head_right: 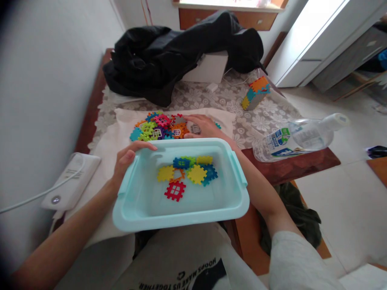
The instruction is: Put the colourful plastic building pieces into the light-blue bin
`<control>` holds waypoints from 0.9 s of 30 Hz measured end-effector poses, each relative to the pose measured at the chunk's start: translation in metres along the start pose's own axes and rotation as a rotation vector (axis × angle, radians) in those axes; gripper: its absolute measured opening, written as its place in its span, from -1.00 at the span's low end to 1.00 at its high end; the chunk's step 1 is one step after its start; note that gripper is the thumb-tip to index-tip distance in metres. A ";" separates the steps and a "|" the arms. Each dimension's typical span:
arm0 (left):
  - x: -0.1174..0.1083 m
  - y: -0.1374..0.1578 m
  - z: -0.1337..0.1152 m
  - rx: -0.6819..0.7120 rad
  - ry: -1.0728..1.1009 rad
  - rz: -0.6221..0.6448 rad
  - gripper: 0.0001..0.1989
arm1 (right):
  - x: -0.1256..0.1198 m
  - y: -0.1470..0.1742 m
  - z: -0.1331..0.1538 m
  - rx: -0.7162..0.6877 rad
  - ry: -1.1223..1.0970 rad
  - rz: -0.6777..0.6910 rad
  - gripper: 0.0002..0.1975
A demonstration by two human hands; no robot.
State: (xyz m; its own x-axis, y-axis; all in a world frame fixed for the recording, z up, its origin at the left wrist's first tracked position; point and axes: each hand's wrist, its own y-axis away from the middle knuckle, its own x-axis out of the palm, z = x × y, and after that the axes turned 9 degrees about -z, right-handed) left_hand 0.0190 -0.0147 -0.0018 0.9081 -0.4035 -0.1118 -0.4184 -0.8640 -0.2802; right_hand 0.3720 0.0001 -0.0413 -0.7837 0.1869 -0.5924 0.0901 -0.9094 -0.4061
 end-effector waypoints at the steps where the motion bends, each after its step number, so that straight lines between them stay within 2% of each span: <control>1: 0.000 0.000 -0.001 0.004 -0.003 -0.004 -0.37 | 0.005 0.000 -0.007 -0.042 0.095 0.069 -0.39; 3: 0.000 0.000 -0.001 0.017 -0.008 -0.005 -0.39 | 0.012 -0.001 -0.018 -0.112 0.193 0.153 -0.48; 5: 0.000 0.000 0.000 0.036 -0.008 -0.004 -0.41 | 0.015 -0.003 -0.023 -0.162 0.191 0.163 -0.62; 11: 0.000 0.000 0.003 0.041 -0.008 -0.021 -0.40 | 0.009 -0.003 -0.009 -0.119 0.092 0.000 -0.77; 16: 0.001 0.000 0.001 0.026 -0.003 -0.022 -0.39 | 0.003 0.004 0.006 -0.068 0.112 -0.051 -0.73; 22: 0.001 -0.001 0.001 0.054 0.005 -0.012 -0.41 | 0.003 0.007 -0.007 -0.036 0.181 0.056 -0.69; 27: 0.000 0.000 0.003 0.055 0.006 -0.005 -0.43 | 0.005 0.004 -0.012 -0.056 0.144 -0.001 -0.66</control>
State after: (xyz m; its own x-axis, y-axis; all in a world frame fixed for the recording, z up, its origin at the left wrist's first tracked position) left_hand 0.0195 -0.0139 -0.0043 0.9099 -0.4013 -0.1051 -0.4125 -0.8480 -0.3327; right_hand 0.3756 0.0016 -0.0544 -0.6875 0.2427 -0.6844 0.1269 -0.8878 -0.4423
